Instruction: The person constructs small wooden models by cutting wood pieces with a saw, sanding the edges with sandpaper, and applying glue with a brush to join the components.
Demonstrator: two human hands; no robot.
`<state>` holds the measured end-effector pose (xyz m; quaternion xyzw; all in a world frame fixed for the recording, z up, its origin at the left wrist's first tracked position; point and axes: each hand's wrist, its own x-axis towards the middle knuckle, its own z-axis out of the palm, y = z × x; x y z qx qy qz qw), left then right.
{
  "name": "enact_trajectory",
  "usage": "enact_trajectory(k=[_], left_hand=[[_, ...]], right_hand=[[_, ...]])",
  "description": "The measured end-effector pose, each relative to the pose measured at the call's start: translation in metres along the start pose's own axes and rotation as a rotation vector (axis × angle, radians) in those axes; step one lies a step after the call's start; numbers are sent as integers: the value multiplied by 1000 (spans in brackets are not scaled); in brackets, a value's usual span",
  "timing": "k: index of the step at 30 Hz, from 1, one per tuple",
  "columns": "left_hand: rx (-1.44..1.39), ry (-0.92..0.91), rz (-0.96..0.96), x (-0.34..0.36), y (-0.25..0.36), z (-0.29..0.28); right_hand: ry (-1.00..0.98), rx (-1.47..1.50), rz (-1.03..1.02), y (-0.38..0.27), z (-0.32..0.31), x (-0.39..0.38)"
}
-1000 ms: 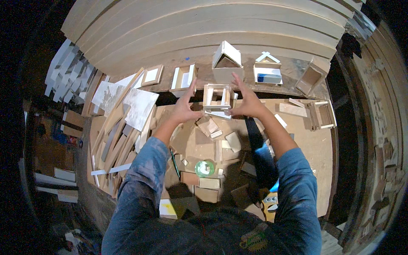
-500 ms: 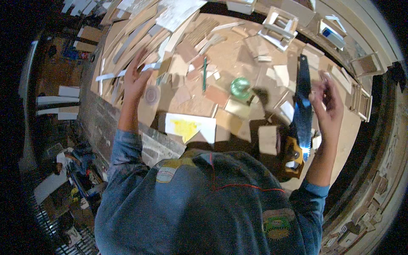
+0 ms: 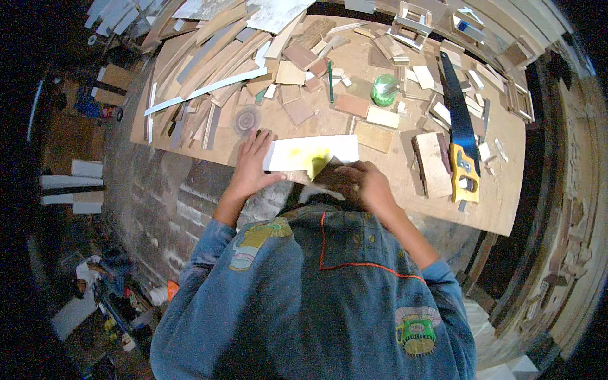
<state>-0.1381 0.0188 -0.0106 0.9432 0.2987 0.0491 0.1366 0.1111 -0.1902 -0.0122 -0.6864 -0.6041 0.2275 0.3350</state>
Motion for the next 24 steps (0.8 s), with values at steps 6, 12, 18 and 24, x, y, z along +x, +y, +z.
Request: enact_trajectory(k=[6, 12, 18, 24], left_hand=[[-29, -2, 143, 19, -11, 15], [-40, 99, 252, 21, -1, 2], [-155, 135, 275, 17, 24, -32], [29, 158, 566, 27, 68, -83]], right_hand=[[1, 14, 58, -51, 53, -3], [182, -9, 103, -48, 74, -44], [449, -186, 232, -69, 36, -53], [562, -373, 50, -76, -36, -18]])
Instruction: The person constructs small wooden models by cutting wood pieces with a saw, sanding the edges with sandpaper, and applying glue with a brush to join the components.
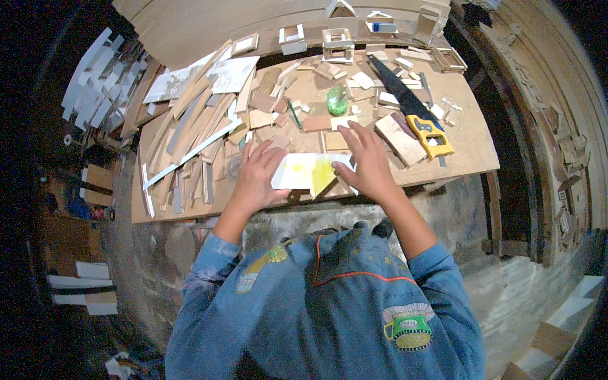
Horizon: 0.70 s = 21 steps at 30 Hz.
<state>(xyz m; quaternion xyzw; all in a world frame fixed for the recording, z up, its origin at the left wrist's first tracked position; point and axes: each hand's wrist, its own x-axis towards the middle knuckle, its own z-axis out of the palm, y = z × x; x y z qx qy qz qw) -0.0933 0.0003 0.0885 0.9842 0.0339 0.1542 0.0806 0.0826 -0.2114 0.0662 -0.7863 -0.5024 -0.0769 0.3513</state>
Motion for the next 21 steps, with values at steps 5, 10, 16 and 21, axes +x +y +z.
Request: enact_trajectory(k=[5, 10, 16, 21], left_hand=[[130, -11, 113, 54, 41, -31], [-183, 450, -213, 98, 55, 8], [-692, 202, -386, 129, 130, 94], [-1262, 221, -567, 172, 172, 125]], right_hand=[[-576, 346, 245, 45, -22, 19], [-350, 1006, 579, 94, -30, -10], [-232, 1244, 699, 142, -49, -23], [-137, 1270, 722, 175, -64, -25]])
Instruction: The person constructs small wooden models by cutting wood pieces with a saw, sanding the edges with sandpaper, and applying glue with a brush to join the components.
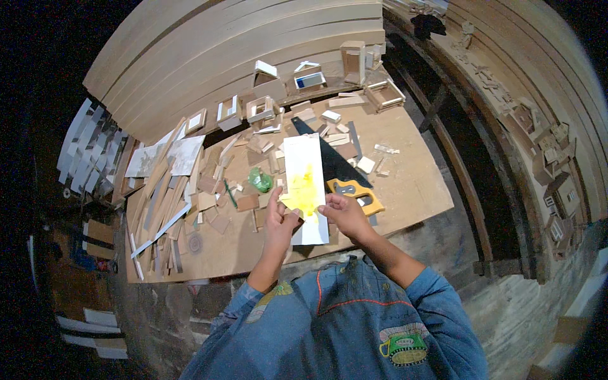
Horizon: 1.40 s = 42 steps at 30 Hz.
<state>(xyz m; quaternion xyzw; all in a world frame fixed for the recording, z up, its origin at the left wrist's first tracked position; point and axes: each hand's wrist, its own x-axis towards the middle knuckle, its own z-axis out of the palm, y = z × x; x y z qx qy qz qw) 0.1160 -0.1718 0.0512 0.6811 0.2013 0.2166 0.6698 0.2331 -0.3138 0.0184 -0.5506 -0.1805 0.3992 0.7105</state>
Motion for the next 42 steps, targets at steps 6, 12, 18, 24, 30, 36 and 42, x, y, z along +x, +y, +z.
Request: enact_trajectory(k=[6, 12, 18, 24, 30, 36, 42], left_hand=[[-88, 82, -29, 19, -1, 31], [127, 112, 135, 19, 15, 20], [176, 90, 168, 19, 25, 5], [190, 38, 148, 11, 25, -29], [124, -36, 205, -9, 23, -70], [281, -193, 5, -29, 25, -95], [430, -448, -18, -38, 10, -65]], right_hand=[[93, -377, -213, -7, -53, -1], [-84, -1540, -273, 8, -92, -17], [27, -1748, -489, 26, -72, -17], [66, -1710, -438, 4, -45, -17], [358, -1229, -415, -8, -23, -15], [450, -406, -413, -4, -8, -53], [668, -142, -434, -4, 0, -170]])
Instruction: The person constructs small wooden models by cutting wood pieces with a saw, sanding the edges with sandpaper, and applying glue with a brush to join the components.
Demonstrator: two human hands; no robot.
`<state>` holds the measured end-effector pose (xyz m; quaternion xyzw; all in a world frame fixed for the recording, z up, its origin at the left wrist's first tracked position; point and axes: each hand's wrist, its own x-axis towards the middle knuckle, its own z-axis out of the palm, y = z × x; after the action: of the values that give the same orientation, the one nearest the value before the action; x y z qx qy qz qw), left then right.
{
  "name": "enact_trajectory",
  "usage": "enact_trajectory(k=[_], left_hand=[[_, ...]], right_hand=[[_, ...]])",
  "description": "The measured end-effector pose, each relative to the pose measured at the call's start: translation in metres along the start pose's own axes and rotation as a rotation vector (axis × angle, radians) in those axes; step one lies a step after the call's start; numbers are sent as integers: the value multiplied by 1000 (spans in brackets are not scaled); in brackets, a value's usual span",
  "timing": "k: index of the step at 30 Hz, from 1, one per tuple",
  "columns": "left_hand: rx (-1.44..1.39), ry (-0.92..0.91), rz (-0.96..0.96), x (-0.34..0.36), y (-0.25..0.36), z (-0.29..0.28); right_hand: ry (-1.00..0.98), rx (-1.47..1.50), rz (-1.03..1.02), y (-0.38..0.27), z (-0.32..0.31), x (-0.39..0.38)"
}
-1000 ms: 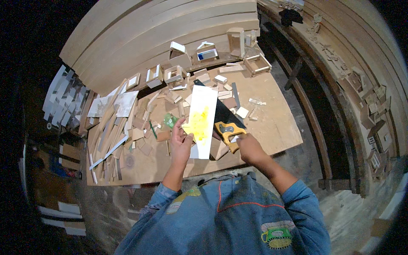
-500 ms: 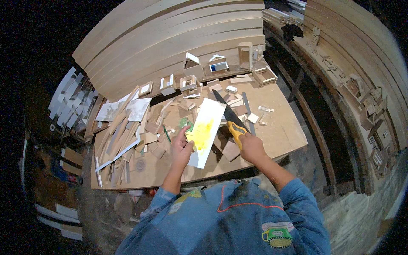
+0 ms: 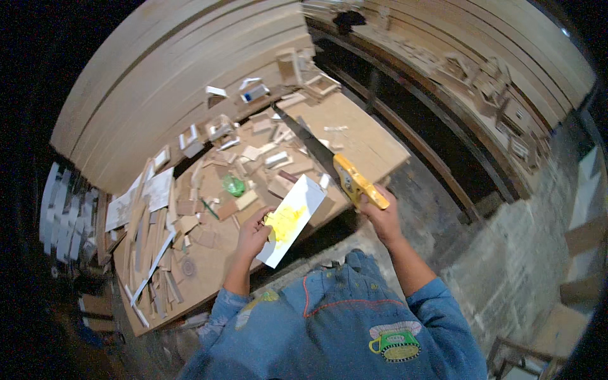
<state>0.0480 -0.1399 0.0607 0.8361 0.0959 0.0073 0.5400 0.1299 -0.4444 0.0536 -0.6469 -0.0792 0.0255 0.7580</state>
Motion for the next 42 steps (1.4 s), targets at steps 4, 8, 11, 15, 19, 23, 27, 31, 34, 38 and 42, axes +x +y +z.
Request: enact_trajectory(k=[4, 8, 11, 15, 19, 23, 27, 31, 34, 38, 42], left_hand=[[137, -165, 35, 25, -13, 39], [176, -241, 127, 57, -1, 88], [169, -281, 213, 90, 2, 128], [245, -275, 322, 140, 18, 177], [352, -319, 206, 201, 28, 212], [346, -346, 230, 246, 41, 228], [383, -354, 216, 282, 40, 232], [544, -162, 243, 285, 46, 244], [647, -78, 165, 278, 43, 255], [870, 139, 89, 253, 60, 272], [817, 43, 481, 246, 60, 297]], right_hand=[[209, 82, -60, -9, -60, -43], [342, 133, -69, -11, -103, -67], [454, 99, -33, -9, -128, -73], [472, -37, -15, -10, -169, -74], [516, -74, -2, -8, -211, -68], [501, -97, 23, -15, -251, -59], [451, -200, 42, -6, -290, -39], [363, -293, 89, 18, -322, -20], [307, -282, 88, 24, -325, -3], [229, -328, 88, 11, -306, 16], [222, -349, 73, 21, -291, 22]])
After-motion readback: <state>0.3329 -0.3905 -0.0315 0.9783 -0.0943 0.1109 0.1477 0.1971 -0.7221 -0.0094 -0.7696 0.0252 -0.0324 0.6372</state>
